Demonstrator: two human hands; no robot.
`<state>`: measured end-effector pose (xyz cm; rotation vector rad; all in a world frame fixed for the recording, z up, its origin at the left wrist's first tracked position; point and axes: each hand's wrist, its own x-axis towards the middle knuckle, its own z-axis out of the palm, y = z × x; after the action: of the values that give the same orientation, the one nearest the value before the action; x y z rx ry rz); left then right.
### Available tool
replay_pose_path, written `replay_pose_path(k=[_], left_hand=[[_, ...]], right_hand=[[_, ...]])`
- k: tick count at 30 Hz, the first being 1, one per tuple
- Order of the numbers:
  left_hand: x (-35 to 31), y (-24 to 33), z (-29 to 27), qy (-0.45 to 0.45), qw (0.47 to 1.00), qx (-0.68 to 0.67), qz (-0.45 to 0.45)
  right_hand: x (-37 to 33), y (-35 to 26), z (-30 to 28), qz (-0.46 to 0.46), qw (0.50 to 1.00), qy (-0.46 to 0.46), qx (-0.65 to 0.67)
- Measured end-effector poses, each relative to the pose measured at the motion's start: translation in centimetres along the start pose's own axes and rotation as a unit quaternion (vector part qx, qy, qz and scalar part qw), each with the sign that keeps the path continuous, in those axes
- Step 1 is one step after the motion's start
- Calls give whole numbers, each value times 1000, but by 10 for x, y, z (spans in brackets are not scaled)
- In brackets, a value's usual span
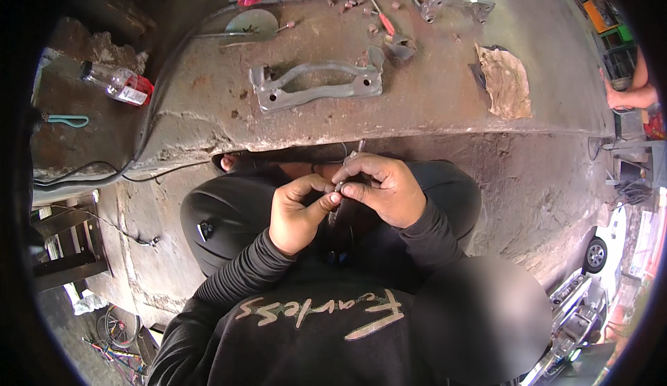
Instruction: The person sits on the floor and uses a rotary tool to assemble a small component. They repeatedly insert and remove a small red bit, using a screwdriver to adjust the tool's chuck, and then reinsert the bit to continue working.
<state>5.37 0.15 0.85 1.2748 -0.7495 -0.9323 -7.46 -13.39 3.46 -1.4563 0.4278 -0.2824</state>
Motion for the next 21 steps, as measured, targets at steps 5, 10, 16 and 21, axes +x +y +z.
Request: replay_pose_path(k=[5,10,16,21], left_hand=[[1,5,-2,-5,999,38,13],[0,7,-3,-1,997,59,41],[-1,10,-6,-3,993,102,58],[-2,12,-6,-20,992,101,78]], right_hand=[[3,-4,1,-33,998,-10,-43],[3,-8,2,-72,992,-21,-106],[-3,-26,0,-64,988,0,-140],[2,-39,-7,-138,933,-56,-326]])
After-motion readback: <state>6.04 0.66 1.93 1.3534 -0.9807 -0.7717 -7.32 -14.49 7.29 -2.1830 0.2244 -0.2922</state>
